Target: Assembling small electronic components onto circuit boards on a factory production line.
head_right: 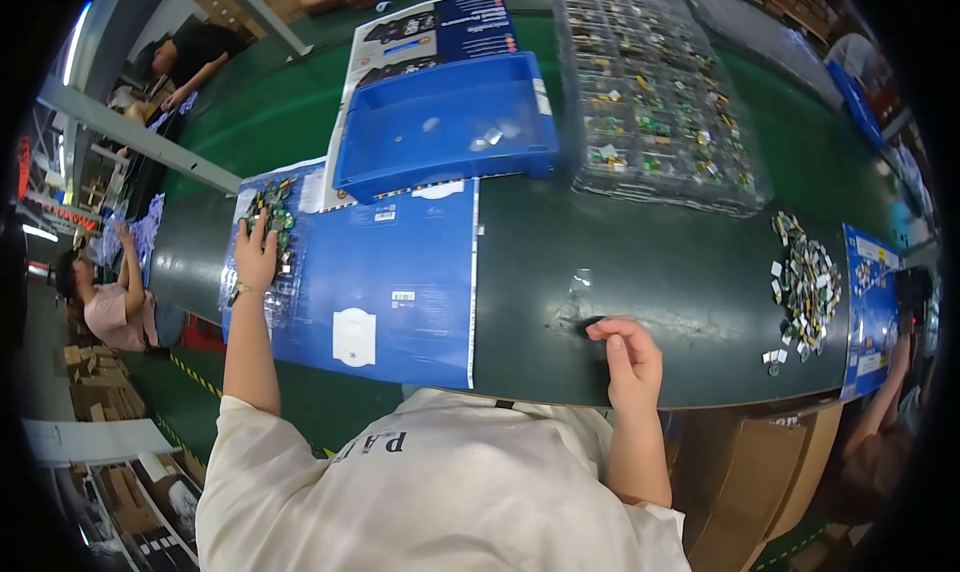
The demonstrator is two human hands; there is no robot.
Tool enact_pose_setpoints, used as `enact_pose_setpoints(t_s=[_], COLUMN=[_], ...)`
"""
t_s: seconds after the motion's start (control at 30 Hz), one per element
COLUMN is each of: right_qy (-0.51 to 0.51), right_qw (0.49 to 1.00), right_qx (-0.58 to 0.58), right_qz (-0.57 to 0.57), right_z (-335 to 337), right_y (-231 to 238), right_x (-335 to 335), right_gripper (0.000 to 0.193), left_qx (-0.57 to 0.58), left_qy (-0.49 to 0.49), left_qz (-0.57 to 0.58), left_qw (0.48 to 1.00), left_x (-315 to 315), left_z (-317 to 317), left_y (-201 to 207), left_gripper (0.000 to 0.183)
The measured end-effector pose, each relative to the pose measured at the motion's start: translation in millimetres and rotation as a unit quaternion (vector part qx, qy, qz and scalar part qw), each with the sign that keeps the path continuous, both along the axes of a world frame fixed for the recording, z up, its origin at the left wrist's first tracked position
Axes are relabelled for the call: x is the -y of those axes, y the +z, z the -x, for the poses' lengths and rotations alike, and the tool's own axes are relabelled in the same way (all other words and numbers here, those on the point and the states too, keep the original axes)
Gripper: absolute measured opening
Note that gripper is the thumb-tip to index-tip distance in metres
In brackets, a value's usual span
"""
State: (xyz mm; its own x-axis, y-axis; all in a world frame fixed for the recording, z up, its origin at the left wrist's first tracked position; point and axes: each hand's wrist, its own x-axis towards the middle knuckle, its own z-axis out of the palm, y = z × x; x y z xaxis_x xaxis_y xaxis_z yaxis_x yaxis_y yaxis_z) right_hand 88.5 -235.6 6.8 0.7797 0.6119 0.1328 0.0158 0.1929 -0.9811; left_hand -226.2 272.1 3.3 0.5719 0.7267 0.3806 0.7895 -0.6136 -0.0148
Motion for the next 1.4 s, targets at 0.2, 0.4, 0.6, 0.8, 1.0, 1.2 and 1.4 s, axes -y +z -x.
enact_pose_setpoints(t_s=[0.2,0.4,0.6,0.8,1.0,1.2,1.4], right_qy=[-0.143,-0.423,-0.482,-0.372,-0.286,-0.24,-0.233], right_qw=[0.978,0.758,0.638,0.64,0.696,0.711,0.751], right_qx=[0.12,0.368,0.126,0.209,0.411,0.416,0.386], right_qz=[0.096,0.335,0.587,0.639,0.514,0.513,0.483], right_z=[-40,-136,-208,-238,-203,-136,-76], right_y=[2,2,20,4,-3,-6,25], right_x=[48,104,140,149,138,71,48], right_gripper=[0.015,0.042,0.085,0.075,0.047,0.053,0.078], left_qx=[0.063,0.216,0.234,0.256,0.269,0.24,0.122], left_qy=[-0.031,-0.195,-0.277,-0.265,-0.238,-0.296,-0.459], left_qz=[-0.061,0.163,0.309,0.379,0.418,0.477,0.516], left_qw=[0.996,0.943,0.879,0.849,0.835,0.792,0.713], left_x=[7,95,147,157,171,219,295], left_z=[-47,-102,-128,-114,-115,-160,-230], left_y=[32,61,59,52,49,53,67], left_gripper=[0.045,0.047,0.041,0.035,0.027,0.023,0.052])
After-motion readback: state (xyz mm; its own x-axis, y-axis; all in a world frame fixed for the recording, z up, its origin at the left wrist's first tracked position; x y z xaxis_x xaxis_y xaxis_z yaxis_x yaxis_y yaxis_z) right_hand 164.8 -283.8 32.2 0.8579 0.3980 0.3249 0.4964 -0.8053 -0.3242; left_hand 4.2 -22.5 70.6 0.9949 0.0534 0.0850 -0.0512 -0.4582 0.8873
